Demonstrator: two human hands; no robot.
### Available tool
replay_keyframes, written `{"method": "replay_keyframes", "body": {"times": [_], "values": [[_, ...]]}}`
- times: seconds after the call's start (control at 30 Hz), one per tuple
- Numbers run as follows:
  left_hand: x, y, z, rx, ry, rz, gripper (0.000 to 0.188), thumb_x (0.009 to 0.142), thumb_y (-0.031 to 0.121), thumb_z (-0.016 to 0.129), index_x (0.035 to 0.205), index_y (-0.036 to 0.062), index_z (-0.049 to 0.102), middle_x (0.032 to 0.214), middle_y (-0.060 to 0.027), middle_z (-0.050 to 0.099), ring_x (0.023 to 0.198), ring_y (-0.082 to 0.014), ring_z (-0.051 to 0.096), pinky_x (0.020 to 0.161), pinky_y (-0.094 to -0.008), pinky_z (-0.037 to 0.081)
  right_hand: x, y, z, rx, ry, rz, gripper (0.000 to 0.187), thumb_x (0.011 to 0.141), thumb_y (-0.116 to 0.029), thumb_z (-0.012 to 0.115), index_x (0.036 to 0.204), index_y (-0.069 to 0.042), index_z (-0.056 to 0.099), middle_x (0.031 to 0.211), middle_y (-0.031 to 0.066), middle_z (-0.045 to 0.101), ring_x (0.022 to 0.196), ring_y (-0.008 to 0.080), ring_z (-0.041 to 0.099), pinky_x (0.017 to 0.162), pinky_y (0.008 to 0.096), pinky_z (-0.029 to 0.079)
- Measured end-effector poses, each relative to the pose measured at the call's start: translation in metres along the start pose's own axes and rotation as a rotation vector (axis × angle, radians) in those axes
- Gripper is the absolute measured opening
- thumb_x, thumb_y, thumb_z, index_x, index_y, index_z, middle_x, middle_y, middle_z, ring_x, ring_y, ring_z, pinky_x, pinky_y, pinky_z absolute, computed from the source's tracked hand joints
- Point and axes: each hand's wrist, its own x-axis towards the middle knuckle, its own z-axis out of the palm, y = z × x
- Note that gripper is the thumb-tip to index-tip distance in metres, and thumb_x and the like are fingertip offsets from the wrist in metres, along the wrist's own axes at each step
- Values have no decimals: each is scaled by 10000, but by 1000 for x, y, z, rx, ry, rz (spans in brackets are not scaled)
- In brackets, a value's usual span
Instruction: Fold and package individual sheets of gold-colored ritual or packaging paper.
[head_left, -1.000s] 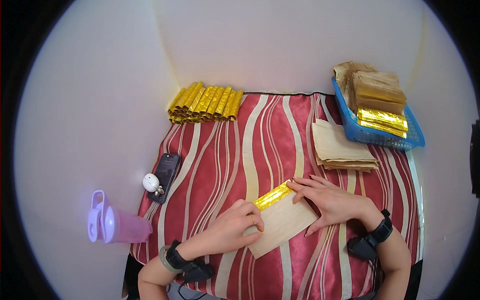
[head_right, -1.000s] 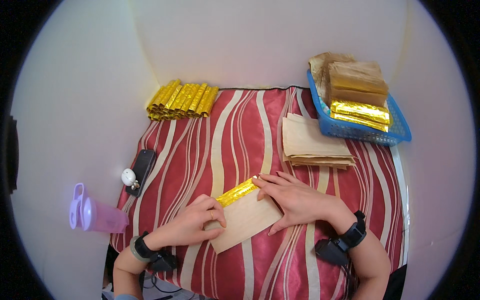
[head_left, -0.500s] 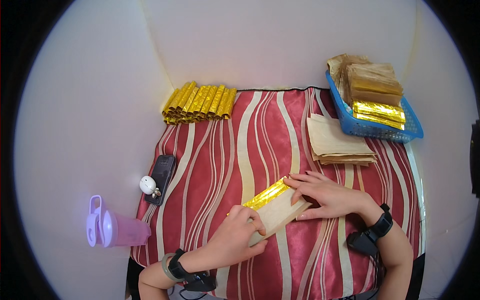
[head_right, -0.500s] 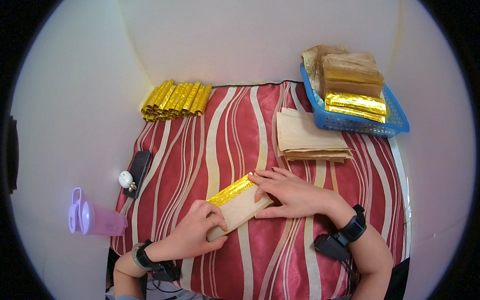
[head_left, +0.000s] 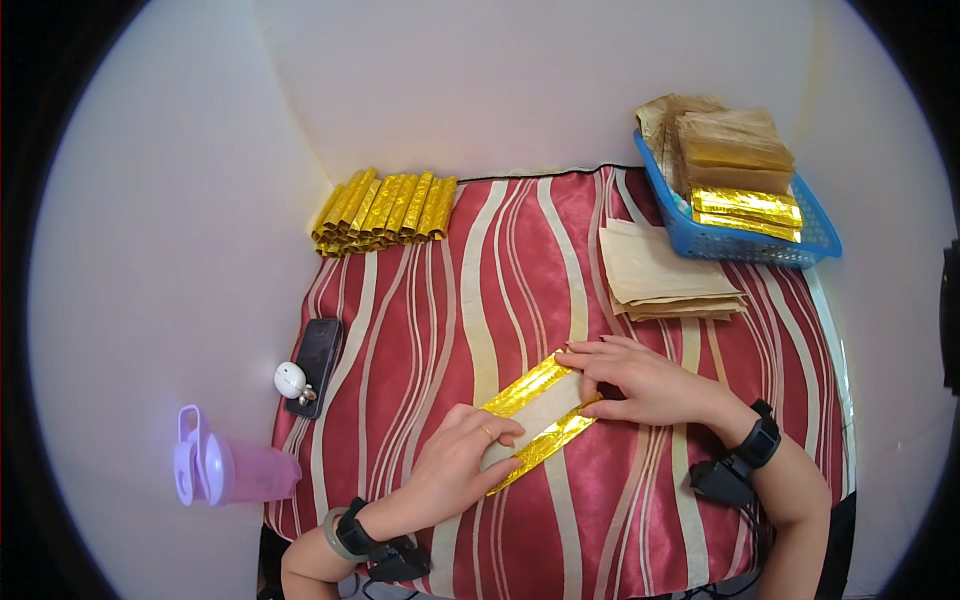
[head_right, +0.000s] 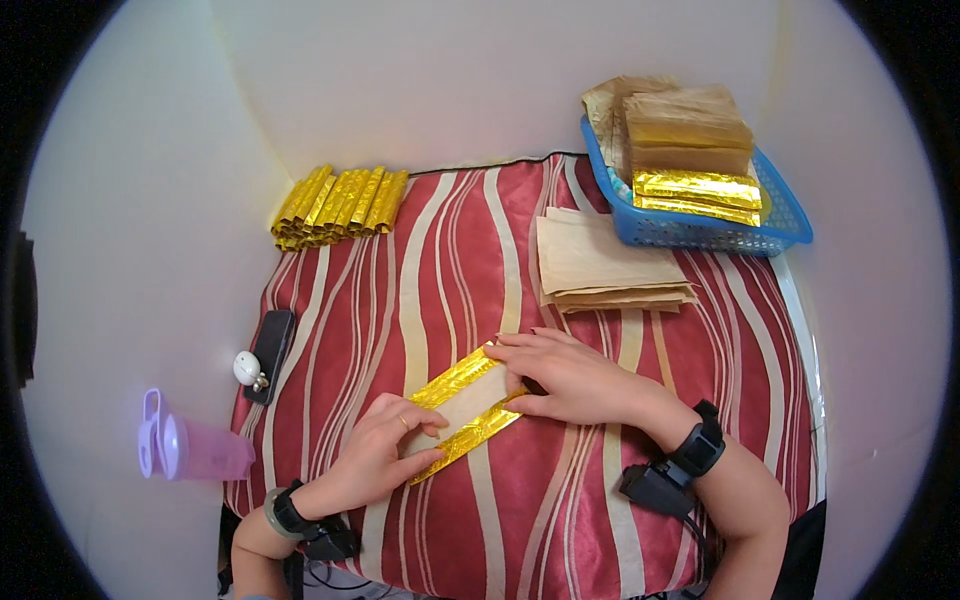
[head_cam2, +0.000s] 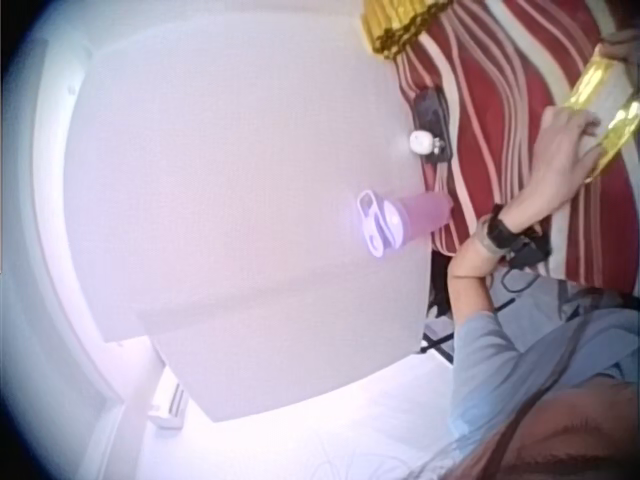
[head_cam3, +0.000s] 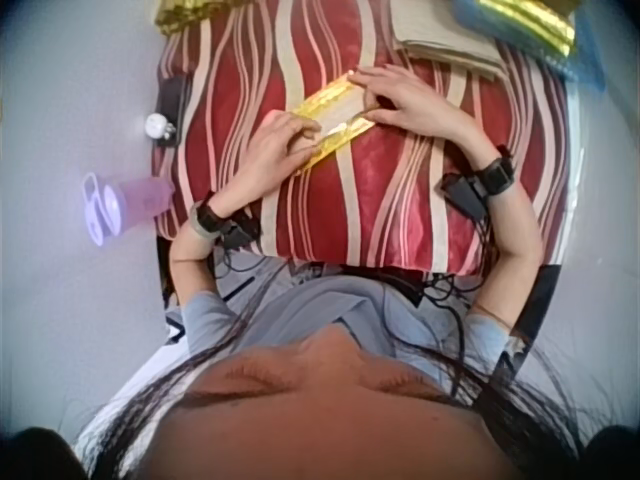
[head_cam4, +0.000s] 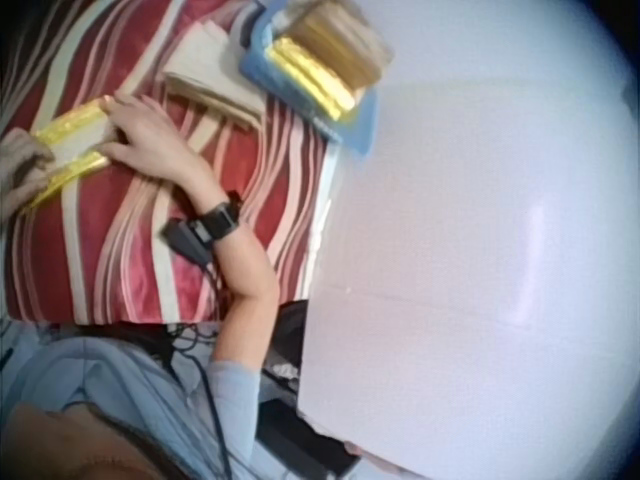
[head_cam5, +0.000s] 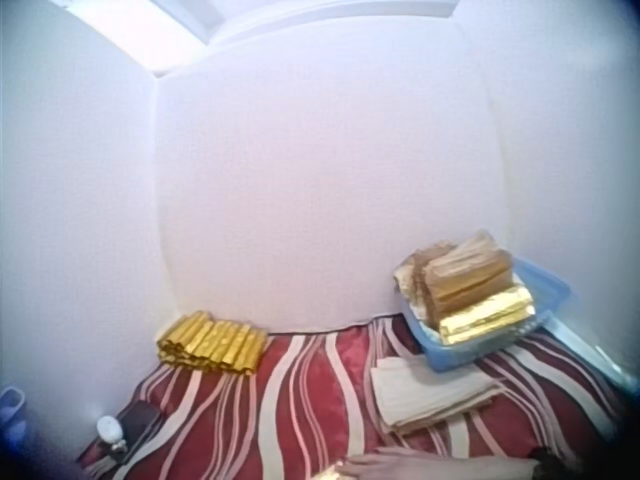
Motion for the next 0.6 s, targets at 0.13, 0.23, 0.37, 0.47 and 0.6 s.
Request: {"method": "replay_keyframes", "body": {"times": [0.13,0.23,0.37,0.47,0.6], "values": [[1,-4,-1,89,-70,98,327,835,145,727,1159,169,692,963,-32,567,941,-262,510,828,-369,447,0,1,1,10,37,-20,232,849,-197,702,952,-19,595,1407,177,520,1356,331,424,1134,453,313],[0,-10,0,175,-112,229,363,835,159,728,1189,236,700,977,-15,528,923,-256,489,789,-362,430,-1,2,3,12,64,-31,240,840,-175,704,995,-29,593,1386,173,535,1344,328,438,1123,446,327],[0,-9,1,128,-89,230,330,834,163,726,1154,240,716,987,-15,522,923,-253,484,775,-358,419,-1,6,4,-16,66,-58,307,837,-189,703,1074,-34,583,1370,165,544,1330,324,453,1120,438,334],[-1,-4,-2,163,-100,218,319,821,168,736,1134,233,724,982,-20,521,938,-254,491,789,-365,429,-1,2,0,-60,68,-51,342,830,-226,708,1085,-35,586,1344,166,561,1322,321,463,1121,432,335],[2,-7,-10,314,-65,259,332,744,149,769,1067,219,747,1000,-29,546,1000,-268,518,831,-383,445,-1,-4,0,-232,148,-122,367,815,-268,716,1076,-38,597,1248,160,603,1244,301,519,1075,412,375]]}}
